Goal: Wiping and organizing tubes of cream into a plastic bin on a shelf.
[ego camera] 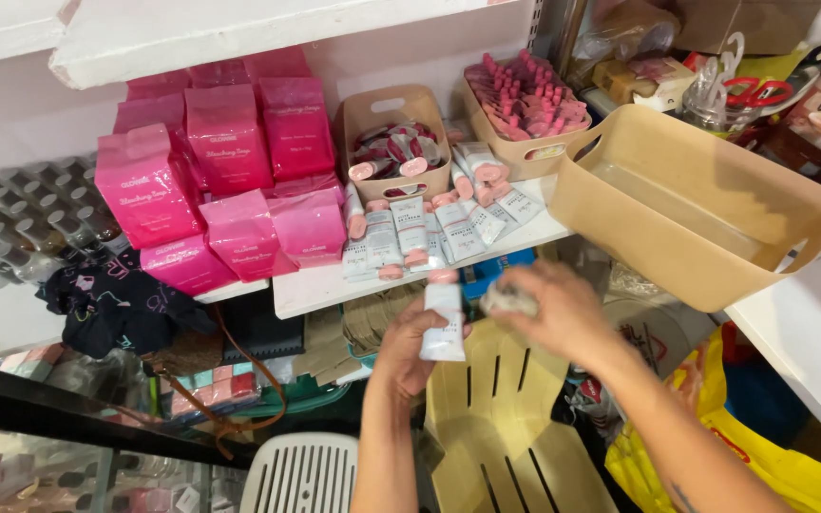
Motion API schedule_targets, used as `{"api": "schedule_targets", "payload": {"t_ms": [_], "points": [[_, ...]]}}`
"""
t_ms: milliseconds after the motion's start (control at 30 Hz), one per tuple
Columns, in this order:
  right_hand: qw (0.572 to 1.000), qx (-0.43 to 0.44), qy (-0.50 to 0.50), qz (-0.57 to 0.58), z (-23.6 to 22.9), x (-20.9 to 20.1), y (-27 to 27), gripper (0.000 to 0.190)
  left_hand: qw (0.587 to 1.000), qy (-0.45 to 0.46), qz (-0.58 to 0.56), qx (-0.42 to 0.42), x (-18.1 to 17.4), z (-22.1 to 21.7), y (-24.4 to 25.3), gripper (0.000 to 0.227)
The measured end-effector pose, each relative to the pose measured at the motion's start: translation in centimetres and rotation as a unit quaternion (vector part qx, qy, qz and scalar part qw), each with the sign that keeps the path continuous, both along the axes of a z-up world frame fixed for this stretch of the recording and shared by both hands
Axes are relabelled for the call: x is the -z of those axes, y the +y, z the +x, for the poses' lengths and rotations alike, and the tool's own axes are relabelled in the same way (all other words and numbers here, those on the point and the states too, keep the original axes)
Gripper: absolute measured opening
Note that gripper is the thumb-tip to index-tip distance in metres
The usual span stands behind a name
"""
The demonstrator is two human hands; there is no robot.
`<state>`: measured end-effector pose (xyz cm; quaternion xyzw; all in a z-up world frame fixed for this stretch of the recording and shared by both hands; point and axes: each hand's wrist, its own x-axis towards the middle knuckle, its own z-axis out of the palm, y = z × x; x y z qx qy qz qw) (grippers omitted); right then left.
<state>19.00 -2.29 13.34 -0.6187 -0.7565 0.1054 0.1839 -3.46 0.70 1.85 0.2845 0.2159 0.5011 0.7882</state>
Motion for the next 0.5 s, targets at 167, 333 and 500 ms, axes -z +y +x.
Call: {"api": "schedule_targets", "payload": {"t_ms": [167, 333, 500], "points": [[0.968, -0.153, 0.19, 0.051, 1.3, -1.4, 1.5, 0.073, 0.99, 0.132, -0.023, -0.044, -7.3, -0.2, 0.3, 0.069], [0.93, -0.196, 0.301, 0.078, 1.7, 2.1, 3.2, 0.052, 0.981, 0.168, -0.033, -0.089, -7.9, 0.3, 2.9, 0.072], [0.901, -0.201, 0.364, 0.124, 0.8, 0.6, 4.2, 0.052, 0.982, 0.163, -0.04, -0.086, -7.4, 1.3, 6.0, 0.072]]}}
